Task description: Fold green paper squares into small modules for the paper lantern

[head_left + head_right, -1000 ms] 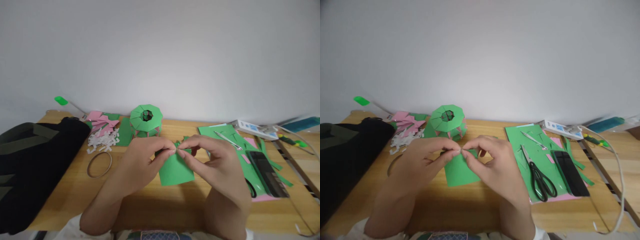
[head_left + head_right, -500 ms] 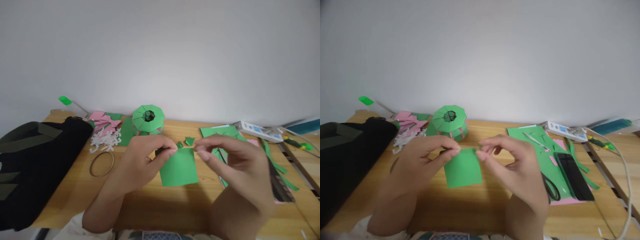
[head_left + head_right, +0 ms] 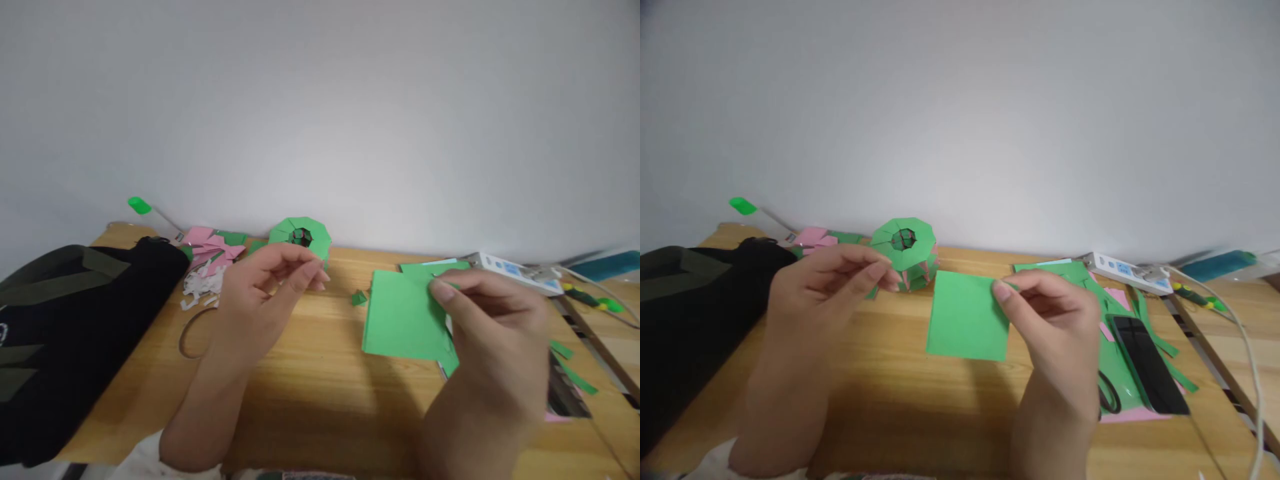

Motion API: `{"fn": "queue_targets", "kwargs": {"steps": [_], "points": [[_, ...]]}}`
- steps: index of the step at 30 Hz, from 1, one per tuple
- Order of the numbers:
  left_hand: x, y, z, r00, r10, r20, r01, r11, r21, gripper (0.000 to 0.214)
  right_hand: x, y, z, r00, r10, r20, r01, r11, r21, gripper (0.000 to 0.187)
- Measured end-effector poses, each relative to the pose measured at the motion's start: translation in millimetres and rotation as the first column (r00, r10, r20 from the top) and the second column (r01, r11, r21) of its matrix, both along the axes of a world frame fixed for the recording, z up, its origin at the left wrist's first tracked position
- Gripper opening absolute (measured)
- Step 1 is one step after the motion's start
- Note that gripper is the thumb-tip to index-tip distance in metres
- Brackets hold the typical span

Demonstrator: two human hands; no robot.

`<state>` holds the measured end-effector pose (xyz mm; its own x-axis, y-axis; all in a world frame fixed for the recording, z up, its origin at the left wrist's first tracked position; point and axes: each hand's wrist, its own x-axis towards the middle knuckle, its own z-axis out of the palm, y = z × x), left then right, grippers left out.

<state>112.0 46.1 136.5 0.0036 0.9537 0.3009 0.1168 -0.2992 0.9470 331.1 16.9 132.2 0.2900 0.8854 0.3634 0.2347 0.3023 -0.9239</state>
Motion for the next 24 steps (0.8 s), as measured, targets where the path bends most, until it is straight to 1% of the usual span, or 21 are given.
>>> {"fn": "queue_targets", "kwargs": {"steps": [2,4,5,6,7,8,10,11,12,13,15,17,19,21,24], "points": [[6,-1,-1.5,0.994,-0.090,0.062,0.094,0.994,-0.063,0.009,-7,6,-1.0,0.991,0.134,0.010,-0.133,0.990,-0.051,0.010],[11,0,-4.7,0.973,-0.231,0.027,0.232,0.965,-0.125,0.014,-15,11,-2.9,0.962,0.271,0.033,-0.265,0.957,-0.115,0.010],[13,0,-6.7,0.958,-0.287,-0.008,0.283,0.948,-0.146,0.014,-19,13,-4.0,0.949,0.314,0.030,-0.307,0.941,-0.143,0.009],[14,1,-8.9,0.951,-0.307,-0.033,0.298,0.941,-0.158,0.011,-22,15,-5.0,0.942,0.335,0.014,-0.329,0.931,-0.160,0.009],[15,2,-11.0,0.956,-0.291,-0.037,0.281,0.946,-0.159,0.009,-25,16,-5.7,0.939,0.344,-0.015,-0.341,0.925,-0.167,0.009],[16,4,-12.7,0.970,-0.243,-0.020,0.238,0.960,-0.146,0.007,-26,17,-6.2,0.936,0.348,-0.047,-0.351,0.921,-0.168,0.010],[17,7,-14.6,0.994,-0.098,0.056,0.103,0.989,-0.105,0.004,-26,19,-5.9,0.923,0.377,-0.082,-0.386,0.906,-0.173,0.009],[17,9,-14.8,0.995,-0.028,0.099,0.037,0.995,-0.091,0.004,-26,19,-5.6,0.914,0.398,-0.080,-0.406,0.897,-0.176,0.009],[17,11,-14.4,0.991,0.015,0.130,-0.004,0.996,-0.086,0.003,-25,20,-5.2,0.909,0.411,-0.069,-0.417,0.892,-0.176,0.009],[16,12,-13.8,0.988,0.033,0.152,-0.020,0.996,-0.086,0.001,-25,20,-5.2,0.912,0.406,-0.057,-0.410,0.896,-0.172,0.009],[14,13,-12.3,0.982,0.017,0.191,0.002,0.995,-0.098,0.003,-24,20,-6.4,0.937,0.348,-0.045,-0.351,0.925,-0.144,0.009],[12,12,-11.1,0.972,-0.046,0.232,0.071,0.993,-0.099,0.007,-25,19,-8.9,0.961,0.273,-0.044,-0.276,0.955,-0.107,0.008],[10,10,-10.1,0.954,-0.140,0.264,0.169,0.981,-0.091,0.014,-25,18,-11.3,0.972,0.234,-0.036,-0.236,0.968,-0.086,0.008],[10,8,-8.7,0.930,-0.254,0.267,0.286,0.954,-0.089,0.019,-26,16,-12.0,0.972,0.232,-0.032,-0.234,0.969,-0.075,0.006],[13,5,-7.1,0.890,-0.372,0.263,0.413,0.902,-0.122,0.012,-26,13,-9.6,0.962,0.272,0.012,-0.271,0.961,-0.046,0.003]]}}
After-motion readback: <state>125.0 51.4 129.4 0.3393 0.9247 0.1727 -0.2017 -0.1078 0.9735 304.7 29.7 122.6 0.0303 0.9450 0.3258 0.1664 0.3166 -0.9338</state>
